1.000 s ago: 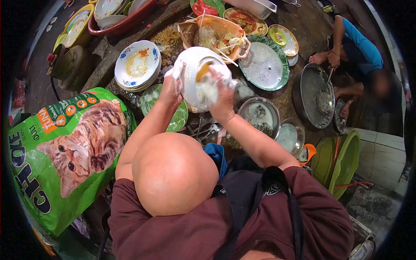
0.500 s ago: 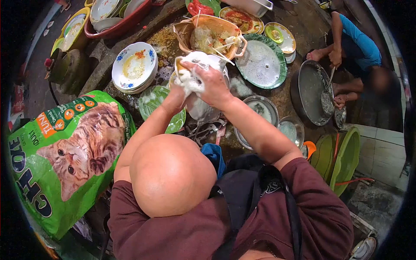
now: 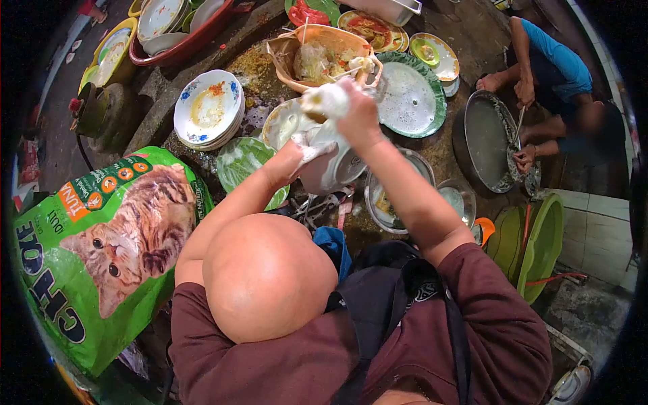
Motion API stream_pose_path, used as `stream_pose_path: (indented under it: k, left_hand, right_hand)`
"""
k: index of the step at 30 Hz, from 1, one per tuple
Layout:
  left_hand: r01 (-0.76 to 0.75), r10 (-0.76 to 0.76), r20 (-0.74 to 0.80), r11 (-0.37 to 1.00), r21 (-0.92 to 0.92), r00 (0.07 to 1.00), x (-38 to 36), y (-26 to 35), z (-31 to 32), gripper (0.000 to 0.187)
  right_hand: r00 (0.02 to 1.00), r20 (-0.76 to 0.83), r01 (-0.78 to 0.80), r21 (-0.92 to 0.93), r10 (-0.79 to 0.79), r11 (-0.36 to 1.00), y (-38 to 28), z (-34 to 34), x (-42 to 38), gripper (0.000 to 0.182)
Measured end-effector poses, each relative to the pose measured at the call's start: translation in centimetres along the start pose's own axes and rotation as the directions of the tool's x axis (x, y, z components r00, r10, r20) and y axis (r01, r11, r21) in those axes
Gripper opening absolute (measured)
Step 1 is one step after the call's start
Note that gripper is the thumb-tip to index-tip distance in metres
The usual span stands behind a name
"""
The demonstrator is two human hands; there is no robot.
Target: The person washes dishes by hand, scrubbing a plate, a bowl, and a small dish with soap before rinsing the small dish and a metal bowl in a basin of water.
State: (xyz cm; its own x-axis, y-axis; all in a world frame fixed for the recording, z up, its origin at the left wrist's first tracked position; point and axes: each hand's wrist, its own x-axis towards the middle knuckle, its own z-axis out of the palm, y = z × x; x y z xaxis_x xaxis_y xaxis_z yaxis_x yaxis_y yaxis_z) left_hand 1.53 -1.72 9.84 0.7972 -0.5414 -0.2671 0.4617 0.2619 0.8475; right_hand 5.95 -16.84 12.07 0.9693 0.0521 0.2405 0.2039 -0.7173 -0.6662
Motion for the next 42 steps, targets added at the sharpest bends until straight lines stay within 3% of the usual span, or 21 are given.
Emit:
stream_pose_path:
  k: [1,2,3,5,7,9,12,13,15,18,19,21,24,25,27,31,33,36,39,40,42]
  left_hand:
    - [-0.004,0.004,0.002,1.0,0.0,1.0,0.2,-0.1,0.0,0.037]
    - [-0.036,0.03,-0.044,0.991,-0.131,0.999,0.3,-0.1,-0.1,0.039]
    - [-0.07,0.046,-0.097,0.963,-0.26,0.994,0.1,-0.1,-0.2,0.04]
    - [0.013,-0.026,-0.057,0.977,-0.211,0.998,-0.5,1.3,-0.5,0.04]
    - [-0.047,0.011,-0.112,0.944,-0.326,0.994,-0.6,2.2,-0.8,0.039]
    - [-0.115,0.075,-0.131,0.935,-0.335,0.989,-0.4,2.6,-0.9,0.039]
    - [-0.116,0.067,-0.141,0.92,-0.375,0.988,0.0,2.2,-1.2,0.039]
    - [-0.116,0.067,-0.141,0.921,-0.373,0.988,0.1,1.9,-1.2,0.039]
    - [-0.176,0.138,-0.115,0.869,-0.462,0.984,0.3,1.2,-0.9,0.041]
    - [-0.172,0.127,-0.153,0.929,-0.328,0.98,-0.3,1.8,-1.8,0.042]
    - [-0.106,0.05,-0.184,0.944,-0.313,0.982,-0.7,2.2,-2.0,0.042]
    - [-0.169,0.104,-0.196,0.92,-0.353,0.975,-0.7,2.5,-2.5,0.041]
    - [-0.233,0.093,-0.34,0.886,-0.4,0.936,-0.6,3.2,-2.7,0.041]
    - [-0.279,0.122,-0.366,0.865,-0.417,0.923,-0.3,3.1,-2.9,0.041]
    - [-0.367,0.183,-0.407,0.821,-0.438,0.895,0.2,3.0,-3.2,0.043]
    - [-0.375,0.15,-0.462,0.814,-0.444,0.874,-0.1,2.6,-2.9,0.04]
    - [-0.364,0.137,-0.458,0.813,-0.455,0.878,0.3,1.7,-4.1,0.039]
    - [-0.378,0.102,-0.475,0.758,-0.532,0.874,-0.4,1.5,-4.7,0.038]
    - [-0.38,0.109,-0.559,0.837,-0.395,0.822,-1.6,2.6,-4.3,0.049]
    - [-0.399,0.205,-0.525,0.87,-0.289,0.826,-1.7,3.3,-4.2,0.063]
    - [-0.402,0.239,-0.446,0.858,-0.319,0.863,-2.3,3.8,-2.9,0.068]
  right_hand:
    - [0.985,0.011,0.175,-0.105,-0.175,0.979,-0.8,0.2,-0.6,0.036]
    - [0.956,-0.075,0.284,-0.006,-0.284,0.959,-1.1,0.5,-0.9,0.031]
    - [0.956,-0.071,0.287,-0.004,-0.286,0.958,-0.7,0.6,-0.7,0.031]
    - [0.943,-0.331,0.07,0.318,0.041,0.945,1.0,0.8,0.2,0.023]
    - [0.892,-0.404,-0.061,0.332,0.201,0.941,4.4,1.3,0.0,0.025]
    - [0.856,-0.516,0.081,0.185,0.026,0.979,4.8,1.6,-1.1,0.032]
    - [0.917,-0.324,0.292,0.15,-0.232,0.944,1.1,1.2,-2.2,0.042]
    - [0.867,-0.241,0.422,-0.11,-0.436,0.9,-0.1,1.4,-2.5,0.042]
    - [0.886,-0.112,0.446,-0.068,-0.451,0.893,-2.3,1.1,-2.5,0.046]
    - [0.989,-0.13,0.072,0.001,-0.071,0.997,1.2,2.2,-0.3,0.043]
    - [0.98,-0.003,-0.187,0.335,0.199,0.924,2.0,1.6,0.5,0.038]
    - [0.917,-0.012,-0.337,0.51,0.398,0.792,4.6,1.7,0.1,0.034]
    - [0.881,-0.452,0.025,0.333,0.137,0.943,3.7,3.6,-3.8,0.037]
    - [0.894,-0.428,0.055,0.402,0.134,0.914,2.9,4.0,-4.5,0.04]
    - [0.889,-0.419,0.228,0.06,-0.183,0.972,0.7,3.7,-5.6,0.04]
    - [0.947,-0.167,0.278,-0.011,-0.275,0.961,-2.6,4.4,-5.9,0.046]
    - [0.844,-0.08,0.506,-0.213,-0.531,0.836,-3.6,4.8,-5.5,0.046]
    - [0.736,-0.065,0.66,-0.157,-0.674,0.735,-4.2,4.3,-5.8,0.047]
    - [0.82,-0.207,0.529,-0.084,-0.534,0.845,-0.9,4.5,-5.7,0.053]
    - [0.925,-0.249,0.317,0.085,-0.288,0.945,-0.2,4.1,-6.0,0.056]
    - [0.929,-0.366,0.133,0.207,-0.05,0.969,2.4,4.2,-4.8,0.053]
